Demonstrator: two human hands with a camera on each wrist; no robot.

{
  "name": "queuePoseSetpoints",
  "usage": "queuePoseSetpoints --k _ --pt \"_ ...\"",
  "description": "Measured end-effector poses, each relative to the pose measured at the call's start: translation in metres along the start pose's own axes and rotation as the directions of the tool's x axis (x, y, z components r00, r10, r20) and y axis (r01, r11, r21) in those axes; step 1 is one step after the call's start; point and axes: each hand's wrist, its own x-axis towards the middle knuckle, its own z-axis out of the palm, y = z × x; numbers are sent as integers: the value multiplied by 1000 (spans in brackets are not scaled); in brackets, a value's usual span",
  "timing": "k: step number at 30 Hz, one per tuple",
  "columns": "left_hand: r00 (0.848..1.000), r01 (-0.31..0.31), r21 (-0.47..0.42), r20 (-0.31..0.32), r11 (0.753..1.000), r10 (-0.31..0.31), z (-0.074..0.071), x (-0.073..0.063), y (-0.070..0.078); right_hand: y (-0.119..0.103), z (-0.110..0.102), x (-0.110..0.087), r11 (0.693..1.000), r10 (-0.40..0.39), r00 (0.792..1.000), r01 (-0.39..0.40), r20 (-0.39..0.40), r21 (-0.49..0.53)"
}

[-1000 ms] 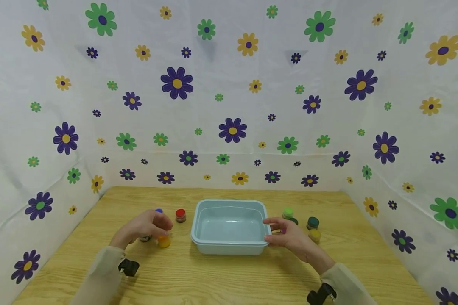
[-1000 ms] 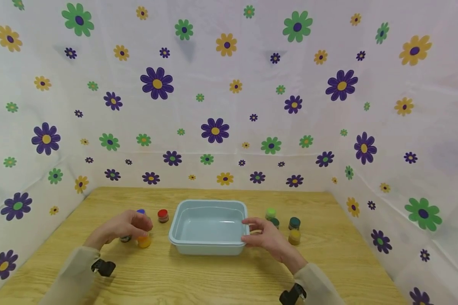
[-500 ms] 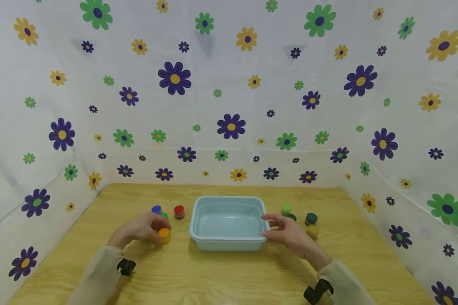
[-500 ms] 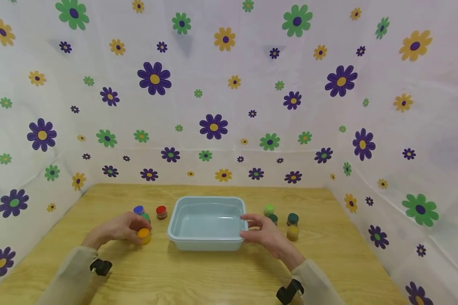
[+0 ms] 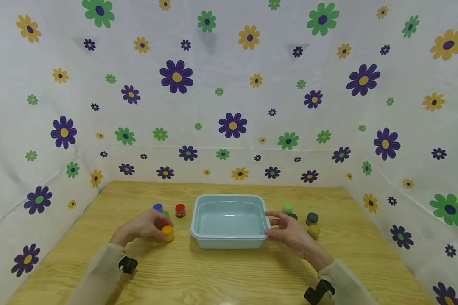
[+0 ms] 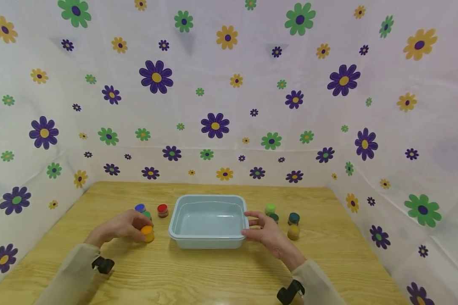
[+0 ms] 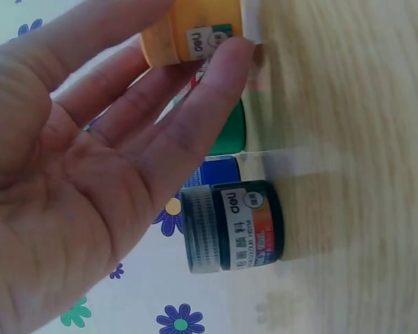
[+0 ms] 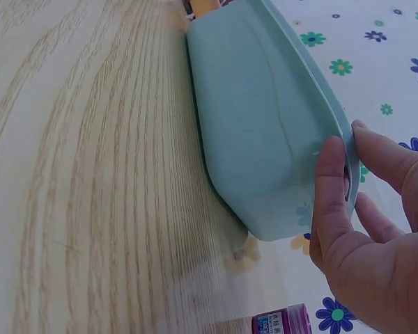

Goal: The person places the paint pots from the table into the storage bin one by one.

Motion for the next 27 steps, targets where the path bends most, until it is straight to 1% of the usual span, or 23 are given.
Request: queuePoseSetpoints --k 4,7,11,13,15,21,24,27 --pt "1000 -9 1 -30 1000 9 -2 1 3 0 -2 -1 1000 -6 1000 6 21 13" --pt "998 -39 -2 -44 999 38 -3 3 4 -1 -3 -2 999 5 1000 -6 24 35" --pt "995 -90 -45 -50 995 87 -4 6 7 -2 -3 -2 996 31 1000 -31 4 79" --pt "994 -103 -87 -47 991 99 -5 8 9 -2 -4 -1 994 36 999 -37 10 105" --pt "993 -112 -107 -49 988 107 -5 10 11 -1 -6 1 989 37 999 -41 33 139" --pt "991 -116 -132 -79 984 106 -5 16 19 1 -11 3 969 54 992 -80 117 234" --pt "991 -101 -157 -100 982 86 -4 18 25 1 -12 5 961 68 987 -104 148 255" --pt "992 -80 -206 -111 975 57 -2 22 34 -1 -13 6 953 85 984 -126 154 276"
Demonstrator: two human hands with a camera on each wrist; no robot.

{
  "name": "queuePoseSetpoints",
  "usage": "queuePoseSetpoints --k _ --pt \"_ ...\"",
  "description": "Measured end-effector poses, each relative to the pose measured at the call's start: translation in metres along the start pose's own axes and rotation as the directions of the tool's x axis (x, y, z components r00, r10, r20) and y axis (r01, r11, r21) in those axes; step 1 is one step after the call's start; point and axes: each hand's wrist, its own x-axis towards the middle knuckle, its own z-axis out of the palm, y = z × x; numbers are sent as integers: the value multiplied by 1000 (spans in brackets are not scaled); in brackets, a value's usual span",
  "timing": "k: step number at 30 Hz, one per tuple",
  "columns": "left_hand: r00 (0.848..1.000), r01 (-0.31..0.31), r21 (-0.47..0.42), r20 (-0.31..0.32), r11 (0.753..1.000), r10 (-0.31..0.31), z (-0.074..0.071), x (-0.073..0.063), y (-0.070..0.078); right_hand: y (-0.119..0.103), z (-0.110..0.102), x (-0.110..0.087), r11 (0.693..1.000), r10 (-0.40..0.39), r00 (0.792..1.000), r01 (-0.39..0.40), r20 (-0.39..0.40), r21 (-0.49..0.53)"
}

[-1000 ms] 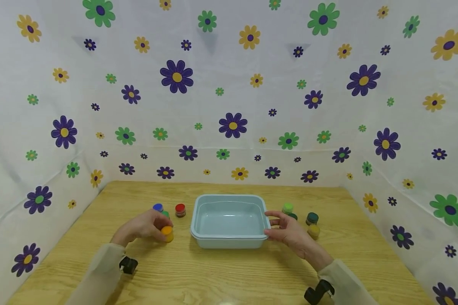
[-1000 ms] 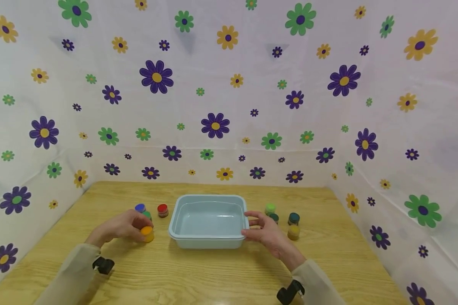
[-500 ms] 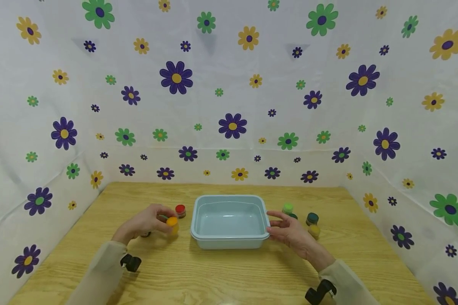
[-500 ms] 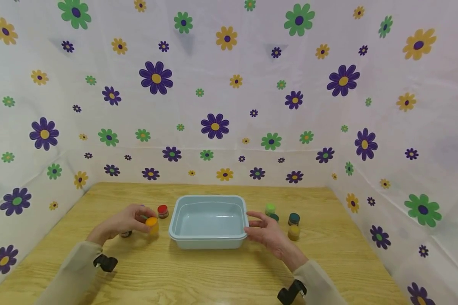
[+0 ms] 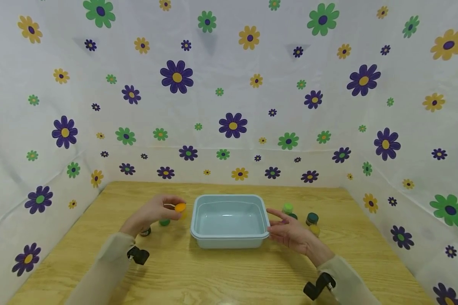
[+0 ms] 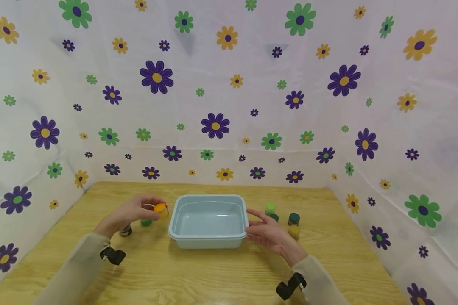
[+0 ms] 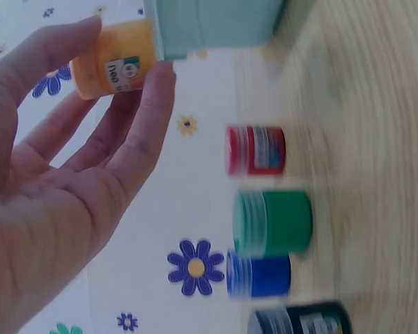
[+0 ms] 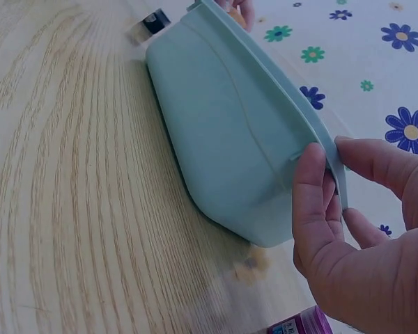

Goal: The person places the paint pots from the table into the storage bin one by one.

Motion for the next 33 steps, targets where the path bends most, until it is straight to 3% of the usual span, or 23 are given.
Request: queuePoseSetpoints --k 6,13,21,33 --pt "1000 -2 -40 -10 999 2 9 9 16 -1 2 2 1000 16 998 -15 -53 13" --pt "999 8 -103 -33 995 -11 32 23 35 -2 5 3 1000 -21 997 21 -79 -1" --pt "998 -52 -115 -42 992 47 55 39 46 -3 3 3 1000 -11 998 10 -70 -14" --pt "998 8 -159 -60 987 -18 103 59 62 1 1 4 999 -41 998 39 -43 -35"
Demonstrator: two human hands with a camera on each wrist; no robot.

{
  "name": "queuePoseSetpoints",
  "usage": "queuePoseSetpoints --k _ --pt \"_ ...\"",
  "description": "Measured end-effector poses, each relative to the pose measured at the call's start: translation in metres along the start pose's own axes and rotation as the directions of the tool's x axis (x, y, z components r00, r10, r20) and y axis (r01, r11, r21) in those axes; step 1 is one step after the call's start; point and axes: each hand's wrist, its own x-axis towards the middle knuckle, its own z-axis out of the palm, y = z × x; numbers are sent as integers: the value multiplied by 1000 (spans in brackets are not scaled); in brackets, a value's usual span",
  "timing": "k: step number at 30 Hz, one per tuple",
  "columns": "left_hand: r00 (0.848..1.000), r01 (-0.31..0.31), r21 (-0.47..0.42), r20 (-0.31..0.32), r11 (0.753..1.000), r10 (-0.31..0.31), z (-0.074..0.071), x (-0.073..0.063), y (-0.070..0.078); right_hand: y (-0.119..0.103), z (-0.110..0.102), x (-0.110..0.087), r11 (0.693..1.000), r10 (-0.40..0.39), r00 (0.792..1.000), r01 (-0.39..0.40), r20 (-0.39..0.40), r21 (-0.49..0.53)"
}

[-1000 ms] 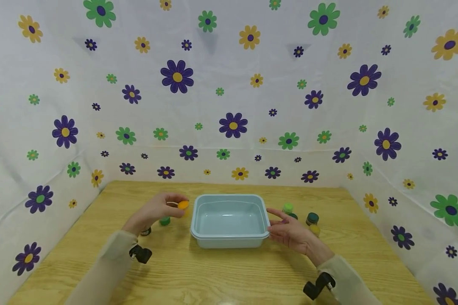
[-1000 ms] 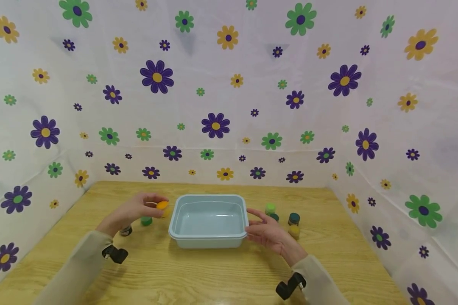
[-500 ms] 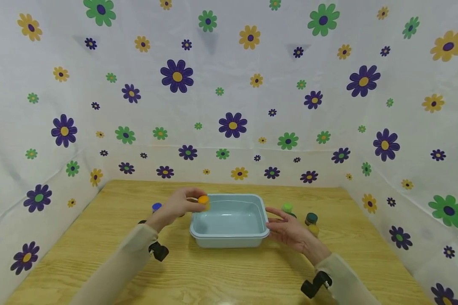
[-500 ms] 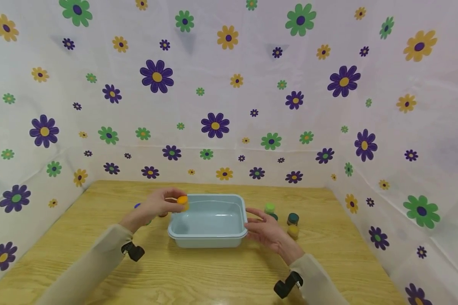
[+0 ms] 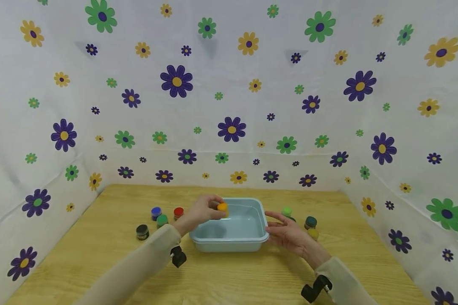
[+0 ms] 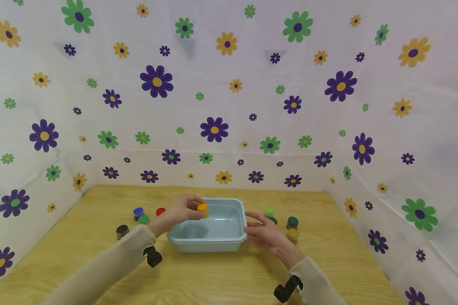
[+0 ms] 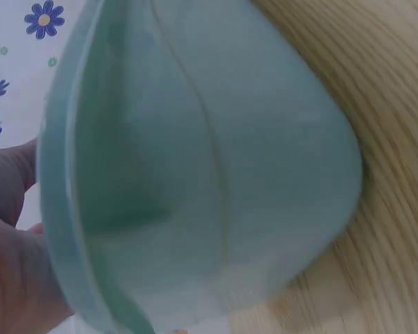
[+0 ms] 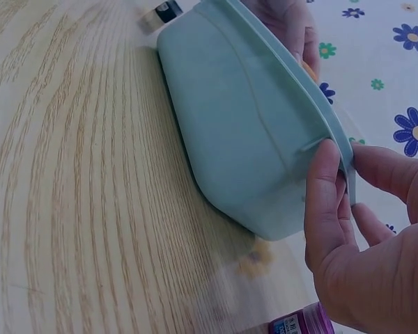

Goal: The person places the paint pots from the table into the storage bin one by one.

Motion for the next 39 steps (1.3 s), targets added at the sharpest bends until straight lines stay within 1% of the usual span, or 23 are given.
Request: queuePoseSetpoints --k 2,4,8,13,18,24,28,32,34,37,39 --pt "1000 2 -16 4 1000 -2 7 0 1 1 2 2 1000 2 1000 -2 -7 -17" --pt "1000 -10 -39 19 999 11 14 1 3 1 3 3 999 4 1000 -4 -18 -34" --pt "998 -15 -61 53 998 18 26 6 6 2 1 2 999 3 1000 -3 -23 -35" --pt "998 -4 -64 56 998 8 34 14 9 2 0 0 1000 3 1000 -4 -5 -24" --pt "998 33 -55 51 998 -31 38 22 14 1 2 1 1000 1 1000 -1 -6 -28" --pt "995 75 -27 62 997 -73 45 31 11 2 1 1 1000 12 1000 -12 0 -20" --pt "995 81 -14 63 997 -80 47 35 8 2 0 1 1000 7 1000 -7 1 -22" --pt "993 88 -1 77 996 -88 51 35 7 1 0 0 999 8 1000 -8 3 -35" --pt "993 90 23 74 996 -91 52 35 5 1 0 0 999 9 1000 -9 6 -35" --pt "994 81 88 62 993 -87 53 34 3 1 0 -1 1000 10 1000 -10 11 -29" --pt "994 82 105 68 991 -89 53 34 1 1 0 -1 1000 12 1000 -12 11 -26"
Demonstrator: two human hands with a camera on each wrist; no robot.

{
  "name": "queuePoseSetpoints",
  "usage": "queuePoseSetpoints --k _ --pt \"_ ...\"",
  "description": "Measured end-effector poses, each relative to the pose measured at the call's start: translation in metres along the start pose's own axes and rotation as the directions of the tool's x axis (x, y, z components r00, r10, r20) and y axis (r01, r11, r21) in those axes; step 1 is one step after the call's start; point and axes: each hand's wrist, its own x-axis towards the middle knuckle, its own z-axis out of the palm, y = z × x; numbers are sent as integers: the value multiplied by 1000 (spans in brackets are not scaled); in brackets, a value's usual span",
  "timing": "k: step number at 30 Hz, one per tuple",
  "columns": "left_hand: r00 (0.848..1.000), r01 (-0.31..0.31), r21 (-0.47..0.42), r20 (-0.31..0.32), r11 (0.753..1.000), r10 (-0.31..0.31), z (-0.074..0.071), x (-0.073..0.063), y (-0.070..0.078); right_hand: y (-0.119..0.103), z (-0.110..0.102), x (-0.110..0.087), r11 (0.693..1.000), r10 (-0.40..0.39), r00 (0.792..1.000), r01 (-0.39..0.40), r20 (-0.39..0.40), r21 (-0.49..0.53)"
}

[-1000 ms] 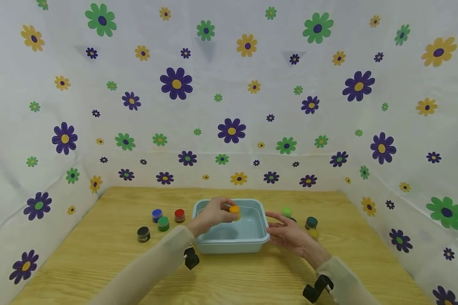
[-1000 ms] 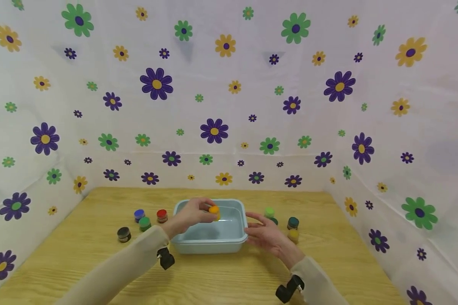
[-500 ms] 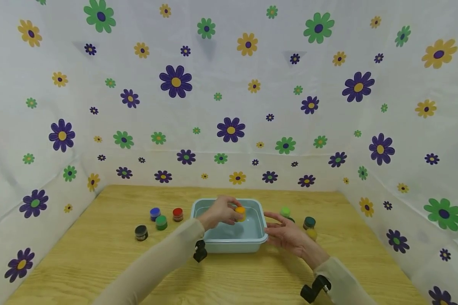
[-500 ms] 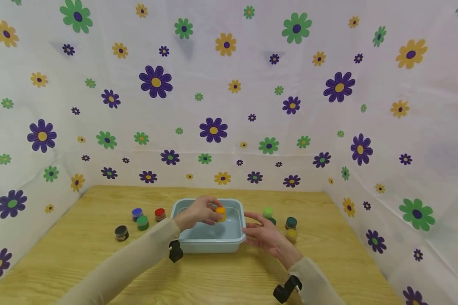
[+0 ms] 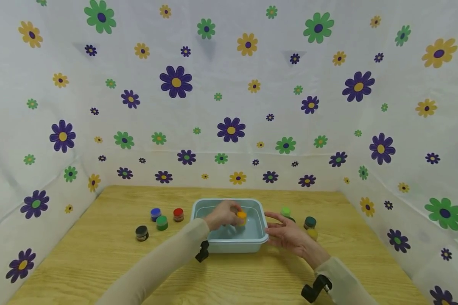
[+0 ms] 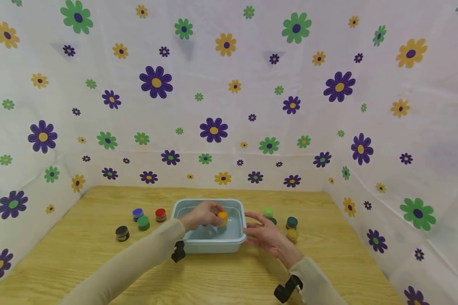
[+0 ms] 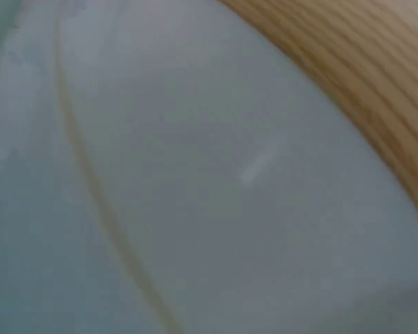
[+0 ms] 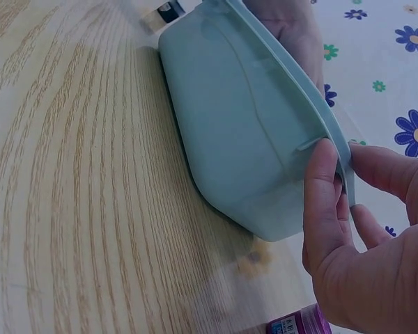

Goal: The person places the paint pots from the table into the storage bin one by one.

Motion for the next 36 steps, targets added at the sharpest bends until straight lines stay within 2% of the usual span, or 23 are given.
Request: queuePoseSetpoints --k 2,5,10,22,28,36 --pt "1000 2 2 14 1000 -2 0 1 -1 0 0 0 1000 5 1000 -5 4 1" --pt "999 16 -42 37 999 -14 1 3 -1 0 0 -1 1000 8 1000 -8 9 3" --pt "998 49 -86 40 995 -45 4 10 -1 -1 0 -1 1000 1 1000 -1 24 6" --pt "991 118 -33 64 992 -116 11 18 1 -3 1 -1 1000 9 1000 -9 20 17" --pt "988 138 -50 83 989 -133 10 20 -1 -3 0 -1 1000 7 1000 -7 18 7" --pt "981 180 -49 76 982 -176 10 19 0 -2 1 -1 1000 11 1000 -11 28 21"
